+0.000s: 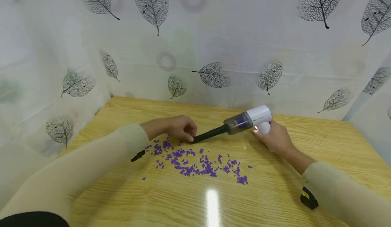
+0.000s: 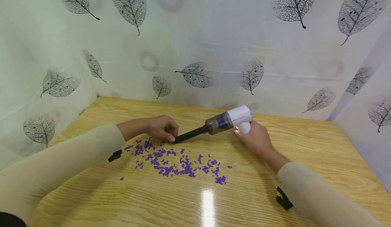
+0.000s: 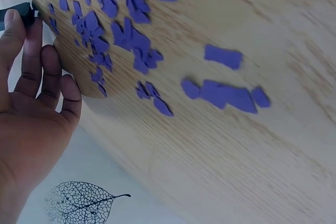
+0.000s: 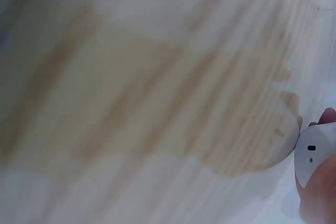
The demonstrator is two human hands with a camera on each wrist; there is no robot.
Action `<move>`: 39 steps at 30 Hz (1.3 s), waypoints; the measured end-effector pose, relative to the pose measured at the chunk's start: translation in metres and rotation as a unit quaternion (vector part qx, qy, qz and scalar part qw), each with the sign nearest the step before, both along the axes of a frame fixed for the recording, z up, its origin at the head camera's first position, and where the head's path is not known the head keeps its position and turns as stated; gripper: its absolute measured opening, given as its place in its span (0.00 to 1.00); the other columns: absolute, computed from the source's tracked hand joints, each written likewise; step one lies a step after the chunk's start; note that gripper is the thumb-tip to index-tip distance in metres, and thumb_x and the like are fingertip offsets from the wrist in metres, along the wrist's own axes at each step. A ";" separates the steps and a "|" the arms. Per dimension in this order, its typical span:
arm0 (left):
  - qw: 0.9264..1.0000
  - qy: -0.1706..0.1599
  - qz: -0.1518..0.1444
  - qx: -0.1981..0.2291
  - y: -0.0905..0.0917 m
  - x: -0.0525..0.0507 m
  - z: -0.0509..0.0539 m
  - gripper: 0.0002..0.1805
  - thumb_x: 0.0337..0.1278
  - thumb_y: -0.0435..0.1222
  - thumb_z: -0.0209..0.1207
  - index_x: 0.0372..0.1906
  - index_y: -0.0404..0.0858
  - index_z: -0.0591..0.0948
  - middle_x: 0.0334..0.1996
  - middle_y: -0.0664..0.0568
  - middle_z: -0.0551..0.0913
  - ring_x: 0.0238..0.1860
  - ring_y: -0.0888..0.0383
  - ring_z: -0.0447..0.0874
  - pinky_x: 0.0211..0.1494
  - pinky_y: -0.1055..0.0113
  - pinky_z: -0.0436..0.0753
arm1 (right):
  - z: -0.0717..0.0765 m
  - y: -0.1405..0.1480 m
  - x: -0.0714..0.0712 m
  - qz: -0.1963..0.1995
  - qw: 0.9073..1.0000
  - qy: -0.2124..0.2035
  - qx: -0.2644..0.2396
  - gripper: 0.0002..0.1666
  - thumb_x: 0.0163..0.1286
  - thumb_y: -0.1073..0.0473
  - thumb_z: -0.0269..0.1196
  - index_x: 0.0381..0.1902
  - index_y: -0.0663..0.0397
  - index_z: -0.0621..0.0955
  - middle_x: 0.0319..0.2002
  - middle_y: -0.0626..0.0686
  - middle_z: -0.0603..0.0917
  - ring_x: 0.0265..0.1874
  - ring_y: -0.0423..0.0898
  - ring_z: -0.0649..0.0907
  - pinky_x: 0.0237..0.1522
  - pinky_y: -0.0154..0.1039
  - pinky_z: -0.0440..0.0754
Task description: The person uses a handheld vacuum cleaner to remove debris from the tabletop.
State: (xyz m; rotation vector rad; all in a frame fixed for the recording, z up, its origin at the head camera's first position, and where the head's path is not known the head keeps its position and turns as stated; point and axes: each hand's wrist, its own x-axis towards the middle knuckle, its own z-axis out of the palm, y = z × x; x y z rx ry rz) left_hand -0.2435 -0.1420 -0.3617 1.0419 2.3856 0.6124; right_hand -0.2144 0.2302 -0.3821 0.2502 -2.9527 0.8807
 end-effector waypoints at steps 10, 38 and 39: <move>1.000 0.006 -0.001 0.012 -0.010 -0.001 -0.006 0.05 0.61 0.38 0.66 0.31 0.43 0.83 0.28 0.58 0.81 0.30 0.64 0.76 0.41 0.69 0.78 | -0.002 -0.008 0.002 0.002 1.000 0.009 0.001 0.32 0.66 0.43 0.65 0.49 0.70 0.76 0.37 0.66 0.84 0.33 0.55 0.82 0.30 0.40 0.78; 1.000 -0.015 0.019 0.009 -0.031 -0.002 0.001 0.05 0.61 0.37 0.66 0.31 0.41 0.83 0.29 0.56 0.82 0.32 0.63 0.77 0.43 0.68 0.79 | -0.003 -0.030 0.001 0.002 1.000 0.010 -0.013 0.36 0.67 0.42 0.65 0.54 0.71 0.74 0.43 0.69 0.83 0.39 0.60 0.84 0.39 0.51 0.84; 1.000 -0.015 0.021 0.009 -0.032 -0.002 0.000 0.05 0.61 0.37 0.66 0.31 0.41 0.83 0.29 0.56 0.82 0.32 0.63 0.78 0.43 0.67 0.79 | -0.004 -0.031 0.001 0.002 1.000 0.011 -0.012 0.36 0.67 0.42 0.65 0.54 0.71 0.74 0.43 0.69 0.83 0.40 0.60 0.84 0.39 0.52 0.84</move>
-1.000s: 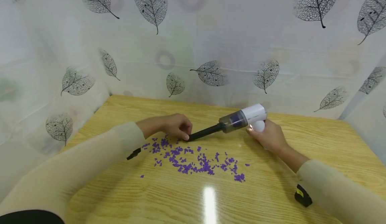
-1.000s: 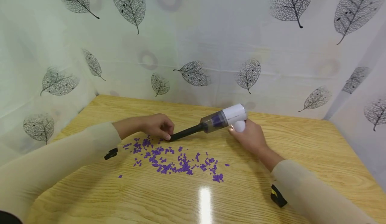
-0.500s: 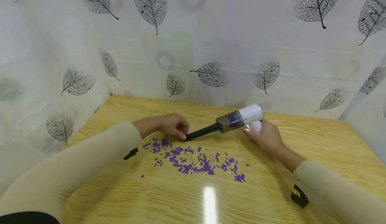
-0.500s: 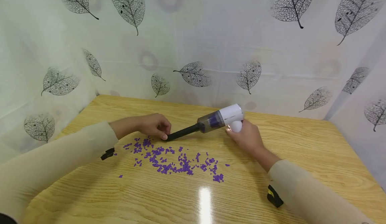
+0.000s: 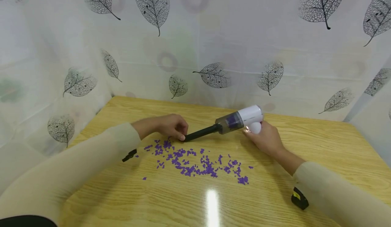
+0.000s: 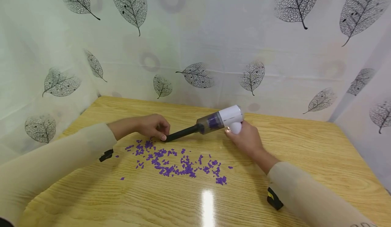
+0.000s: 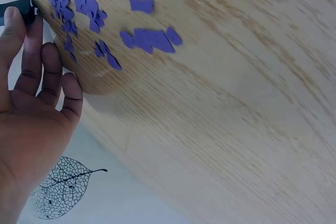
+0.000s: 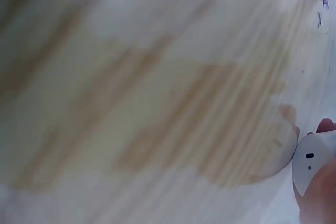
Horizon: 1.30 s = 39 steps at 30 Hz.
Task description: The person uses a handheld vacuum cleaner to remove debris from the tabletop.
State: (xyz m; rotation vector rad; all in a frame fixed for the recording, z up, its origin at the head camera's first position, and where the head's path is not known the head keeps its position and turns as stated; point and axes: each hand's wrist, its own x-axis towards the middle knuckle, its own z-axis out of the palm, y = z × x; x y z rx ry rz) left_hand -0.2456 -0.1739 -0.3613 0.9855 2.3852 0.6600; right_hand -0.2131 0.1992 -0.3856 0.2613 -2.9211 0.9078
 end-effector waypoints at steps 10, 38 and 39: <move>1.000 0.005 0.009 -0.010 -0.008 -0.003 0.002 0.05 0.60 0.37 0.66 0.31 0.41 0.83 0.29 0.56 0.82 0.32 0.63 0.77 0.44 0.67 0.79 | 0.000 -0.010 -0.002 -0.002 1.000 0.000 -0.003 0.37 0.67 0.42 0.65 0.56 0.71 0.74 0.45 0.69 0.83 0.42 0.61 0.83 0.42 0.54 0.84; 0.999 0.003 0.031 -0.008 -0.031 -0.005 0.003 0.05 0.60 0.36 0.66 0.31 0.40 0.83 0.30 0.55 0.83 0.32 0.62 0.78 0.44 0.66 0.79 | -0.001 -0.034 -0.008 -0.002 1.000 -0.003 -0.013 0.39 0.65 0.39 0.66 0.56 0.68 0.75 0.45 0.68 0.84 0.41 0.60 0.84 0.39 0.50 0.84; 0.999 0.005 0.031 -0.007 -0.032 -0.004 0.003 0.05 0.60 0.36 0.66 0.31 0.40 0.84 0.30 0.55 0.83 0.32 0.62 0.78 0.44 0.66 0.79 | -0.001 -0.035 -0.008 -0.001 1.000 -0.003 -0.014 0.39 0.65 0.39 0.66 0.56 0.68 0.75 0.45 0.68 0.84 0.41 0.60 0.84 0.39 0.50 0.84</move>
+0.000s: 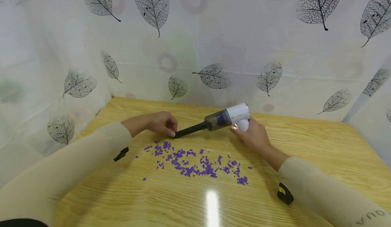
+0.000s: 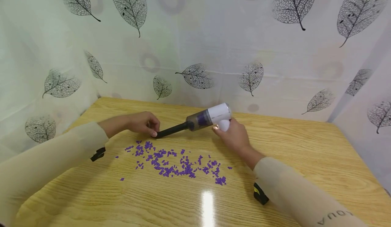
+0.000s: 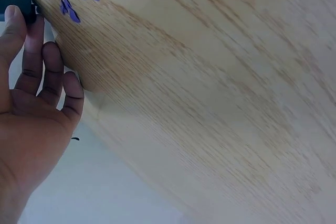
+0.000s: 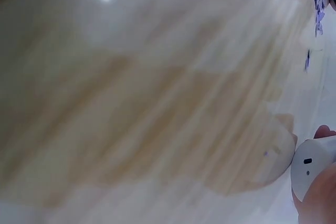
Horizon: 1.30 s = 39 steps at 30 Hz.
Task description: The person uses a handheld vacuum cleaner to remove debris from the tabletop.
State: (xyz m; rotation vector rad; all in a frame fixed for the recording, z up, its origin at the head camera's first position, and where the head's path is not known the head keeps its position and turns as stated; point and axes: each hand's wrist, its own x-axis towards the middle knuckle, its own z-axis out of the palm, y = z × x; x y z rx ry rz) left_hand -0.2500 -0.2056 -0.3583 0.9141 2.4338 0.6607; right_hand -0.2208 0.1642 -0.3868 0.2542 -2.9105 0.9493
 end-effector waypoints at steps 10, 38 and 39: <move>1.000 0.005 0.007 0.001 -0.013 0.005 -0.002 0.04 0.59 0.35 0.67 0.31 0.40 0.84 0.29 0.56 0.83 0.32 0.62 0.78 0.44 0.66 0.80 | 0.000 -0.012 -0.002 0.009 1.000 -0.014 -0.009 0.40 0.65 0.39 0.66 0.58 0.68 0.73 0.46 0.67 0.83 0.41 0.59 0.83 0.37 0.47 0.84; 0.999 -0.010 0.020 0.044 -0.046 0.033 -0.002 0.03 0.59 0.33 0.66 0.31 0.37 0.84 0.28 0.54 0.84 0.31 0.61 0.78 0.40 0.68 0.79 | -0.001 -0.043 -0.006 0.052 0.999 -0.003 -0.006 0.34 0.63 0.41 0.68 0.50 0.64 0.77 0.38 0.62 0.84 0.33 0.54 0.83 0.29 0.41 0.81; 0.999 -0.013 0.021 0.047 -0.047 0.034 -0.002 0.04 0.59 0.32 0.66 0.31 0.37 0.84 0.28 0.54 0.84 0.31 0.61 0.78 0.40 0.68 0.79 | -0.001 -0.043 -0.006 0.053 0.999 -0.005 -0.005 0.34 0.63 0.41 0.68 0.50 0.64 0.77 0.38 0.62 0.84 0.33 0.54 0.83 0.29 0.41 0.81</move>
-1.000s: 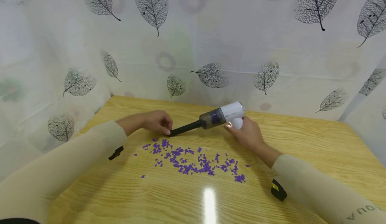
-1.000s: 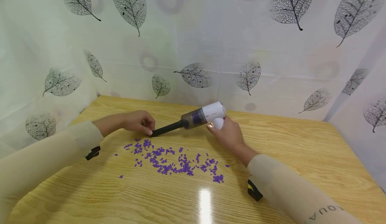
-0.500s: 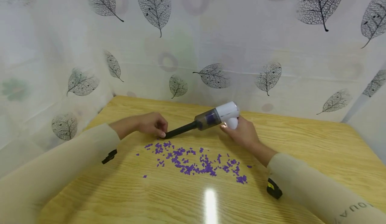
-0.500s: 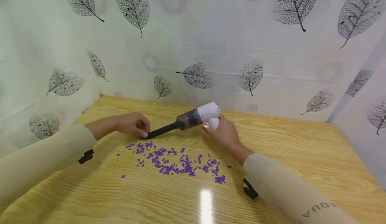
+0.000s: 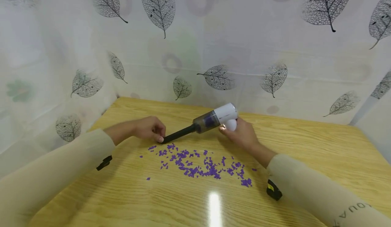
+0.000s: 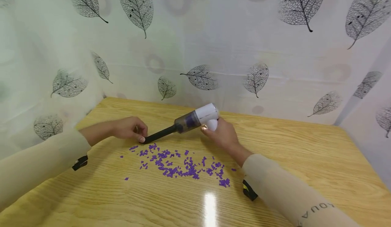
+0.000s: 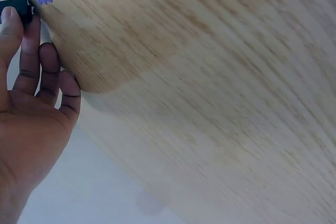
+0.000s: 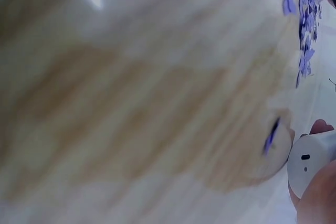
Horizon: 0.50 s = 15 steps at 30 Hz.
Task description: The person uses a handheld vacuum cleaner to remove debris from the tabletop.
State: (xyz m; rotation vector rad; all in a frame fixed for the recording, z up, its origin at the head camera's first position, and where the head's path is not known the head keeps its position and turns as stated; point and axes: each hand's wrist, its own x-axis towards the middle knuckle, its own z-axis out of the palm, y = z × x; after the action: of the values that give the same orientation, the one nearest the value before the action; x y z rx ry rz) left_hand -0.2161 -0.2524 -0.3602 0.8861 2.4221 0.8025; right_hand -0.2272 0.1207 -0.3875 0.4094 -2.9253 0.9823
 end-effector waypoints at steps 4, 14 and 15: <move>1.000 -0.005 0.006 -0.004 -0.003 0.001 -0.001 0.03 0.59 0.32 0.66 0.30 0.38 0.84 0.28 0.55 0.84 0.31 0.62 0.79 0.41 0.68 0.80 | 0.000 -0.003 -0.001 0.007 1.000 -0.004 0.002 0.33 0.63 0.40 0.68 0.51 0.63 0.77 0.38 0.61 0.84 0.33 0.53 0.83 0.29 0.39 0.80; 1.000 -0.013 0.004 -0.012 -0.015 0.005 -0.003 0.05 0.58 0.33 0.67 0.29 0.40 0.83 0.26 0.58 0.83 0.30 0.63 0.79 0.39 0.69 0.80 | 0.002 -0.015 -0.003 0.024 1.000 -0.005 0.006 0.36 0.63 0.39 0.67 0.55 0.62 0.76 0.39 0.60 0.84 0.35 0.53 0.83 0.31 0.40 0.80; 1.000 -0.014 0.002 -0.010 -0.016 0.006 -0.003 0.05 0.57 0.33 0.67 0.29 0.40 0.83 0.26 0.58 0.83 0.30 0.63 0.79 0.39 0.69 0.80 | 0.002 -0.016 -0.003 0.024 1.000 -0.005 0.007 0.36 0.63 0.39 0.67 0.55 0.63 0.77 0.39 0.60 0.84 0.35 0.53 0.83 0.31 0.40 0.80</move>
State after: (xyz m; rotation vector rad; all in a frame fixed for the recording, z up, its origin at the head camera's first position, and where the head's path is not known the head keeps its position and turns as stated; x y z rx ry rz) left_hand -0.2102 -0.2684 -0.3631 0.8578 2.4048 0.7851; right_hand -0.2301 0.1051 -0.3855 0.4779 -2.9459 0.9726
